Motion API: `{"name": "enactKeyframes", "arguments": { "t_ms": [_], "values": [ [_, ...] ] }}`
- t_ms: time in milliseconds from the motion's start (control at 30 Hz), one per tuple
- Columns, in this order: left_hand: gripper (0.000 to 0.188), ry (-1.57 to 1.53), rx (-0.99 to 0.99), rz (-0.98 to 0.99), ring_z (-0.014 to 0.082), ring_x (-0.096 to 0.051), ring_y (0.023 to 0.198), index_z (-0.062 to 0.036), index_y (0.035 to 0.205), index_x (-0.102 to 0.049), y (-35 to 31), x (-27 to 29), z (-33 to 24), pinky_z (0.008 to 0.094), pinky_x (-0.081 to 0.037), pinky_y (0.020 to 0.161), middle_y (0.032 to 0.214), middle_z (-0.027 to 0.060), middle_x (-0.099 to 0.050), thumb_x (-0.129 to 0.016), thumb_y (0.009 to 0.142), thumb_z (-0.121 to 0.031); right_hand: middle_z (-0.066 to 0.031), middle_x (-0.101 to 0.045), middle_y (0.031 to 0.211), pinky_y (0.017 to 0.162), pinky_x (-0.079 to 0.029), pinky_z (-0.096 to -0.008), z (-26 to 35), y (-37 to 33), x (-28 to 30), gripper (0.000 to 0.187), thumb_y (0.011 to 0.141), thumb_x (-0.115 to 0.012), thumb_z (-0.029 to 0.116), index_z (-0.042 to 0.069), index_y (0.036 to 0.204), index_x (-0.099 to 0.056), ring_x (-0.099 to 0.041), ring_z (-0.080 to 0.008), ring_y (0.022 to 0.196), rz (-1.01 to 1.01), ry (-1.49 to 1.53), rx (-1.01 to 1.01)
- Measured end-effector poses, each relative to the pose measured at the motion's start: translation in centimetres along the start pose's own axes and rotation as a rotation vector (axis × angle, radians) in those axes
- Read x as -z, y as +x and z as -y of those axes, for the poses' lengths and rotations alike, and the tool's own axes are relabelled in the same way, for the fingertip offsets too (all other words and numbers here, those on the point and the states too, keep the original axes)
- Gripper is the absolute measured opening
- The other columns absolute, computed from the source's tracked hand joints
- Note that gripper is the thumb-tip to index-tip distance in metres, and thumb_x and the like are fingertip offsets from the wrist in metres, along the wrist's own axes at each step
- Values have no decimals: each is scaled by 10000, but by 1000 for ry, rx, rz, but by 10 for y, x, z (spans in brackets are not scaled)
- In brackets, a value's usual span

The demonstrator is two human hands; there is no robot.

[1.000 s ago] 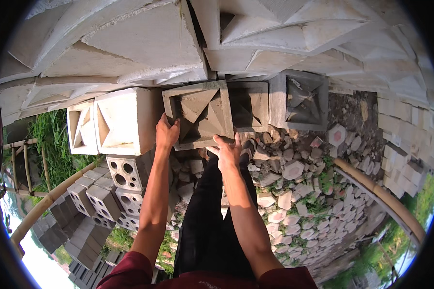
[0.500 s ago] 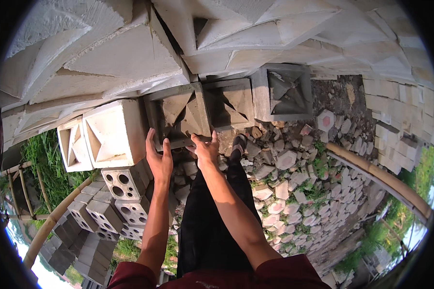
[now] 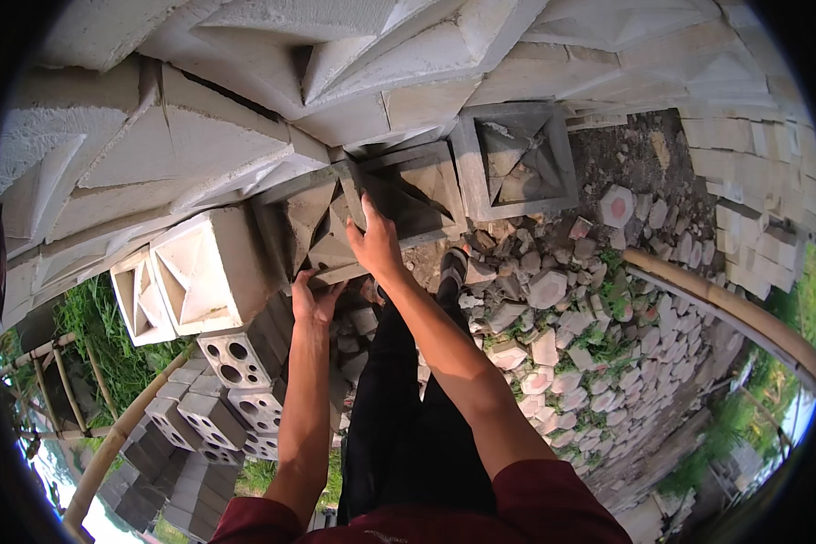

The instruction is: The person picks up concrete decorative blocks from a large stack and moves them one by one to a smaller stack nearby, carefully placing each one on top of the pile.

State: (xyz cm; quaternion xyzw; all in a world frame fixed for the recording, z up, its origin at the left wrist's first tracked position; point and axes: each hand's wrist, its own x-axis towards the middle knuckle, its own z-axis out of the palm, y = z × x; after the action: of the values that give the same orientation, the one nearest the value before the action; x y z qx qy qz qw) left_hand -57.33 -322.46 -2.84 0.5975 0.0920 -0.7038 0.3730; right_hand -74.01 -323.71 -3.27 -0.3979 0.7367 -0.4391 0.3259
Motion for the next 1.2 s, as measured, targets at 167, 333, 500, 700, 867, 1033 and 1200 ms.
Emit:
{"name": "enactKeyframes", "arguments": {
  "t_ms": [167, 333, 500, 700, 867, 1033, 1200],
  "values": [
    [261, -2, -40, -47, 394, -423, 1180, 12, 1063, -466, 2, 3, -3, 651, -355, 982, 1224, 197, -441, -483, 837, -118, -327, -582, 1054, 855, -479, -429, -2, 0, -4, 532, 823, -600, 154, -109, 1257, -438, -569, -448, 1003, 43, -48, 34],
    [329, 10, -61, -30, 395, -452, 1149, 30, 1111, -443, 6, 16, -12, 635, -406, 956, 1201, 193, -447, -513, 837, -138, -336, -550, 1125, 897, -461, -422, 3, -1, -20, 558, 799, -596, 120, -122, 1269, -418, -548, -446, 1050, 53, -26, 21],
    [346, 54, -80, -114, 408, -479, 1110, 39, 1117, -445, -1, 11, -16, 619, -444, 931, 1192, 190, -449, -533, 843, -152, -326, -491, 1235, 963, -437, -415, 4, -6, -26, 567, 790, -601, 86, -124, 1276, -397, -512, -437, 1124, 61, -45, -29],
    [397, 90, -157, -40, 381, -486, 1122, 10, 1166, -458, -1, 16, -10, 559, -466, 921, 1231, 174, -444, -541, 871, -242, -321, -493, 1238, 966, -435, -421, 3, -5, -29, 571, 793, -604, 96, -120, 1279, -399, -511, -436, 1128, 44, -57, -9],
    [650, 240, -76, 29, 338, -396, 1260, -28, 1344, -365, -15, 12, -21, 509, -407, 991, 1383, 150, -370, -572, 881, -435, -325, -493, 1238, 956, -443, -423, 9, -1, -12, 600, 816, -637, 183, -114, 1283, -405, -508, -437, 1138, 147, 6, -102],
    [767, 427, -74, 98, 321, -293, 1347, -27, 1400, -282, -34, 10, -7, 505, -321, 1037, 1444, 162, -308, -574, 873, -501, -281, -553, 1200, 919, -459, -355, -2, -21, 37, 629, 864, -655, 314, -106, 1274, -427, -543, -330, 1156, 115, 179, -267],
    [611, 457, -92, 230, 263, -380, 1298, -28, 1358, -351, -57, -15, 48, 463, -373, 994, 1392, 110, -387, -586, 903, -361, -234, -574, 1189, 904, -464, -310, -55, -66, 110, 560, 901, -628, 299, -107, 1246, -455, -575, -229, 1102, 17, 520, -449]
  ]
}}
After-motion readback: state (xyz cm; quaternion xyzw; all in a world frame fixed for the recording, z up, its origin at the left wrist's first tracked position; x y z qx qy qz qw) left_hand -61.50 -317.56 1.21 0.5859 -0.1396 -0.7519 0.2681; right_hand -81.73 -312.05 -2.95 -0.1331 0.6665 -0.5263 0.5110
